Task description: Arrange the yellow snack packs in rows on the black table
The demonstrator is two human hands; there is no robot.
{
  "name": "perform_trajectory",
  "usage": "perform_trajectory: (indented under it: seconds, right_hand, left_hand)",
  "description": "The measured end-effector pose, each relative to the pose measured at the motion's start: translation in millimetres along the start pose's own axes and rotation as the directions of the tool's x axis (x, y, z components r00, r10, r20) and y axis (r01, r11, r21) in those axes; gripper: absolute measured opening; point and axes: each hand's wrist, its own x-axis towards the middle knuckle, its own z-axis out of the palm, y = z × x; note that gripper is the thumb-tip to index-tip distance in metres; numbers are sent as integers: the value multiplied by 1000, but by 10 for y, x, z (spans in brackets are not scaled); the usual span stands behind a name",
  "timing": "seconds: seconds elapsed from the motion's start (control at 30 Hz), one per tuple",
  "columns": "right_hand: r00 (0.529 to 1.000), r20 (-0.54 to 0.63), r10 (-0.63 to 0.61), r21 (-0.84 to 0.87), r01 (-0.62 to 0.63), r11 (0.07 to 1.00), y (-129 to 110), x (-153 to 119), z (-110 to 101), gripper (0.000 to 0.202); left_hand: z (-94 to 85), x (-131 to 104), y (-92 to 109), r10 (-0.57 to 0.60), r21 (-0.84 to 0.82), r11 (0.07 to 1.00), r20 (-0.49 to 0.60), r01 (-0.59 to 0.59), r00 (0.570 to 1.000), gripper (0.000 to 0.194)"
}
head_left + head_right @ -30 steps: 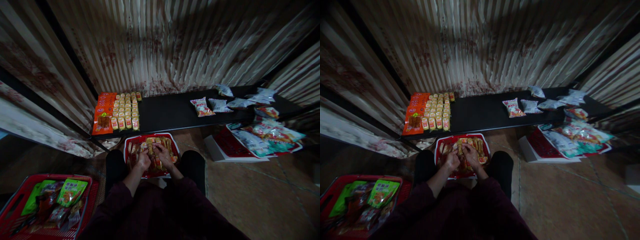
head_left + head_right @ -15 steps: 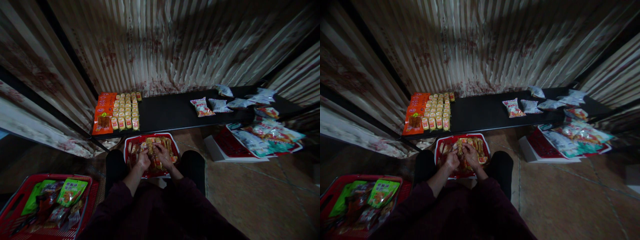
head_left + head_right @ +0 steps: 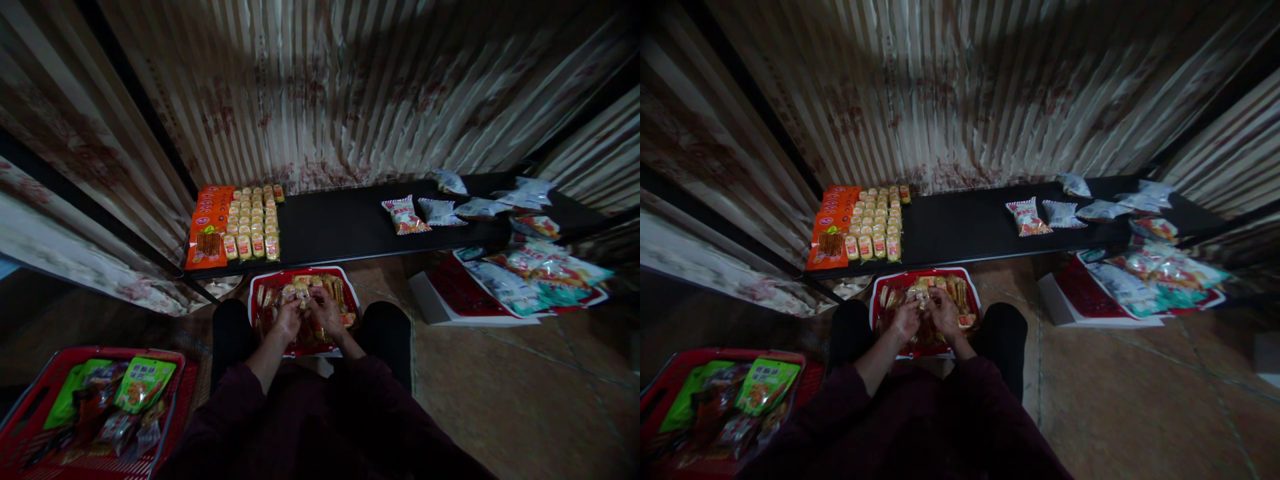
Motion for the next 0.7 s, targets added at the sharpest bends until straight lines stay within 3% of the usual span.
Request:
perform_trajectory:
  seconds: [0.27,0.43,0.7]
  right_hand:
    - [999,-51,7,-107,-12,994,88,10,1,21]
    - [997,-59,-42,-179,30,983,153,18,11,20]
    - [999,-43,5,-109,-9,994,153,1,24,27]
  left_hand:
    - [-26,-17,16,-55,23,998,-29,56,998,19]
    - [-60,3,-17,-11,27,1000,1,11,1000,32]
    - [-67,44,-44,55,167,985,0,-54,998,45]
